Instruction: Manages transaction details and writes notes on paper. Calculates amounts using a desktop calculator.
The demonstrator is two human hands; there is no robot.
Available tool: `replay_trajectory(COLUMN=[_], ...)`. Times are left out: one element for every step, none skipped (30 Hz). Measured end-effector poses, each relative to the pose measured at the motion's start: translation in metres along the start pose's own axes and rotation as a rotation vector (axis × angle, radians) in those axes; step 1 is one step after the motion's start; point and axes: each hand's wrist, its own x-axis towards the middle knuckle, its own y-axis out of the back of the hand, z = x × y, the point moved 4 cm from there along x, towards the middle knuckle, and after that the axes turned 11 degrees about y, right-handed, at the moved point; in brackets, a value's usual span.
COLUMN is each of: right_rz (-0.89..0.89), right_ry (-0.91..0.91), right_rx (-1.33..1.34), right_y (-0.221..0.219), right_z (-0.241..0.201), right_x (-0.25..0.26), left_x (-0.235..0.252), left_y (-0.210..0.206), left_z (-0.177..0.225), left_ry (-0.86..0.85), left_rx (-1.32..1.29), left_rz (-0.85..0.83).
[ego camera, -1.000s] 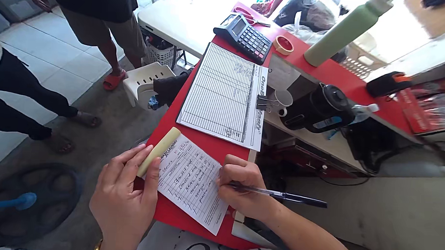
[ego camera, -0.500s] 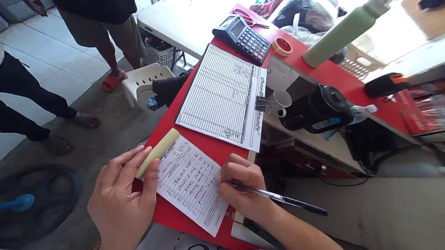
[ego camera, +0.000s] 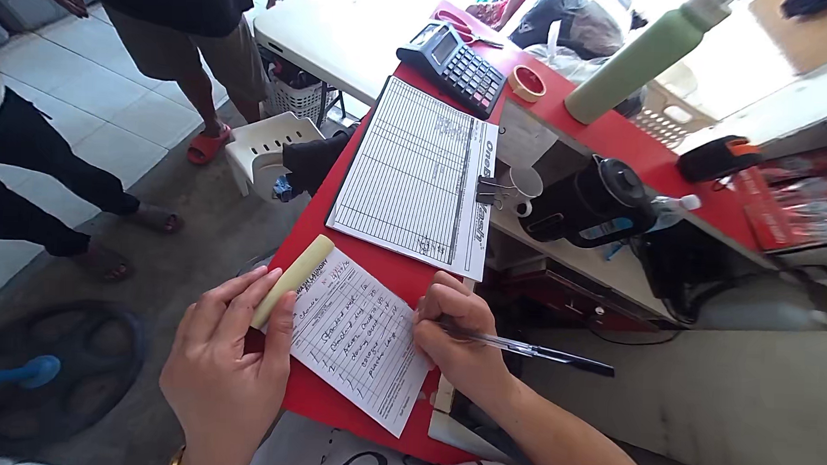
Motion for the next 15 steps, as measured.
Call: replay_trajectory(right_rz=[0.002, 0.010, 0.016, 0.018, 0.019, 0.027, 0.041, 0.050, 0.043, 0.007, -0.060, -0.157, -0.246, -0.307, -0.341], right_ry=[-0.006, -0.010, -0.013, -0.012, -0.009, -0.009, -0.019, -0.029, -0.027, -0.001, 0.042, 0.087, 0.119, 0.138, 0.145], right_rx=[0.010, 0.027, 0.045, 0.048, 0.039, 0.032, 0.041, 0.070, 0.115, 0.151, 0.168, 0.173, 0.171, 0.170, 0.177], right_y=[0.000, 0.000, 0.000, 0.000, 0.000, 0.000, -0.001, 0.000, 0.002, 0.002, 0.001, -0.003, -0.009, -0.016, -0.022], right_z=[0.000, 0.001, 0.002, 0.002, 0.002, 0.002, 0.002, 0.002, 0.000, -0.003, -0.007, -0.014, -0.021, -0.026, -0.028], right_x=[0.000, 0.000, 0.000, 0.000, 0.000, -0.001, -0.001, -0.001, -0.001, -0.001, -0.002, -0.003, -0.006, -0.009, -0.012], left_x=[0.000, 0.000, 0.000, 0.000, -0.001, -0.001, -0.001, -0.001, -0.001, -0.001, -0.001, -0.002, -0.002, -0.002, -0.002], left_y=[0.000, 0.001, 0.001, 0.001, 0.001, 0.000, 0.000, 0.000, 0.000, 0.001, 0.001, 0.001, 0.001, 0.001, 0.002], left_z=[0.000, 0.000, 0.000, 0.000, 0.000, -0.001, -0.001, -0.001, 0.000, 0.000, 0.000, 0.000, 0.001, 0.001, 0.001], left_ry=[-0.002, -0.003, -0.002, 0.002, 0.007, 0.010, 0.011, 0.012, 0.013, 0.013, 0.014, 0.018, 0.021, 0.023, 0.026], left_rx=[0.000, 0.000, 0.000, -0.001, -0.001, 0.002, 0.003, 0.001, 0.001, -0.001, -0.001, 0.002, 0.002, 0.001, -0.001], left_rz=[0.002, 0.004, 0.007, 0.007, 0.005, 0.002, 0.001, 0.001, 0.001, 0.001, 0.000, 0.000, -0.001, -0.004, -0.005])
